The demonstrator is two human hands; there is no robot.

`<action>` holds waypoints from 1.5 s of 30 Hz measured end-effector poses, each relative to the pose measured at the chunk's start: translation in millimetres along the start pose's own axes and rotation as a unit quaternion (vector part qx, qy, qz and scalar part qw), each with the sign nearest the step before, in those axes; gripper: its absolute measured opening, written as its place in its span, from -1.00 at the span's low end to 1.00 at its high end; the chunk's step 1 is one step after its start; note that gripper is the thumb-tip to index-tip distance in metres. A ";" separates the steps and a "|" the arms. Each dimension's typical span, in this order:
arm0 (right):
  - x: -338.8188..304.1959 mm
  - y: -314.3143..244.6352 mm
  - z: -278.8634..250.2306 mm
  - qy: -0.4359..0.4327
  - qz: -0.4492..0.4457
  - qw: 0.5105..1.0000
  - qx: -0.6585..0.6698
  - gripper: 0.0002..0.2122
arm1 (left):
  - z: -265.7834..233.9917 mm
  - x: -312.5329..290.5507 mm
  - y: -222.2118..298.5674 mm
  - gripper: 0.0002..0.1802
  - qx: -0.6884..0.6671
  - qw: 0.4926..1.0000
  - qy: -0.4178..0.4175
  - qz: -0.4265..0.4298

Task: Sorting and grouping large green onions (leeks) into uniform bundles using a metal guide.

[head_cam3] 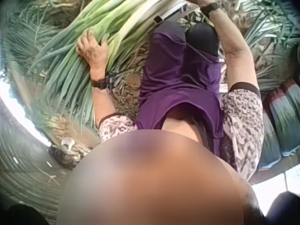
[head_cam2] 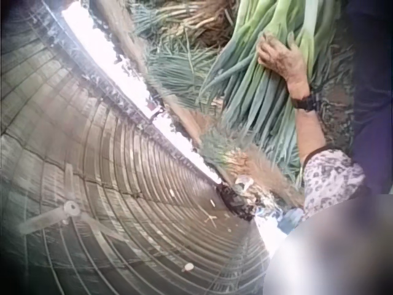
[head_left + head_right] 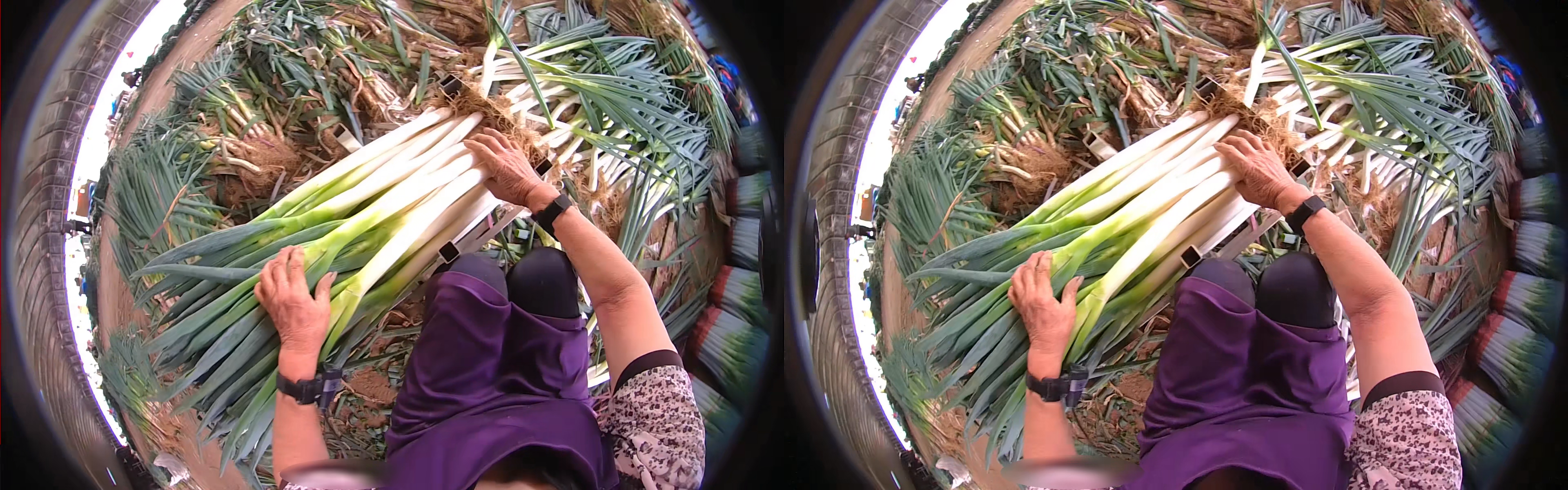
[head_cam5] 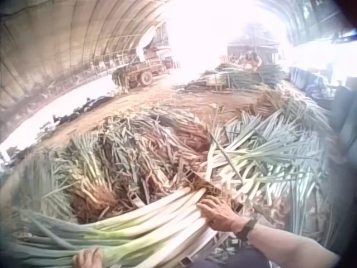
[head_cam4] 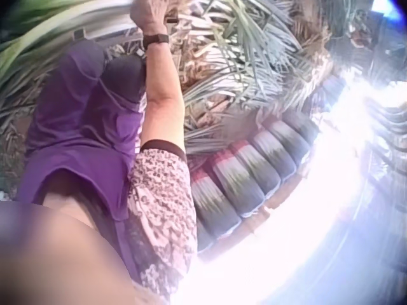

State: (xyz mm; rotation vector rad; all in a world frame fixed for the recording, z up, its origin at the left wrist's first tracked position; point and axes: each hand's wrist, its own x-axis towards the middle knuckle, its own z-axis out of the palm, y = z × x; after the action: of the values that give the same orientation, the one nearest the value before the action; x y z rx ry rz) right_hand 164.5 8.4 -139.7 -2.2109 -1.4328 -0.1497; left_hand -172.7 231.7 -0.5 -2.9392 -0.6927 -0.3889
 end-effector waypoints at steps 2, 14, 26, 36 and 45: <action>0.2 4.3 -6.8 -0.031 0.021 0.999 0.028 -0.33 | -3.4 6.0 -2.0 -0.27 -0.002 0.999 -0.039 -0.027; 9.3 11.1 -11.2 -0.023 0.100 0.974 0.202 -0.52 | -42.1 55.4 -26.9 -0.57 0.045 0.979 -0.173 0.100; 113.6 41.3 17.7 -0.052 -0.008 0.998 0.027 -0.91 | 39.3 124.3 -93.5 -0.50 0.012 0.973 -0.139 0.182; 141.3 34.7 31.6 -0.220 0.099 0.970 -0.042 -0.78 | 85.3 148.3 -78.9 -0.60 -0.113 0.962 -0.188 0.161; 31.4 -5.8 -29.7 -0.064 0.095 0.951 0.288 -0.75 | 16.4 120.8 -43.3 -0.63 -0.147 0.976 0.059 0.150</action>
State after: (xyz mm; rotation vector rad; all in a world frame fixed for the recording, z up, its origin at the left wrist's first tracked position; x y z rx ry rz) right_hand 178.4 22.5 -100.8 -1.8704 -1.1276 0.4339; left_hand -84.2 324.2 17.6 -3.1896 -0.1802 -0.6796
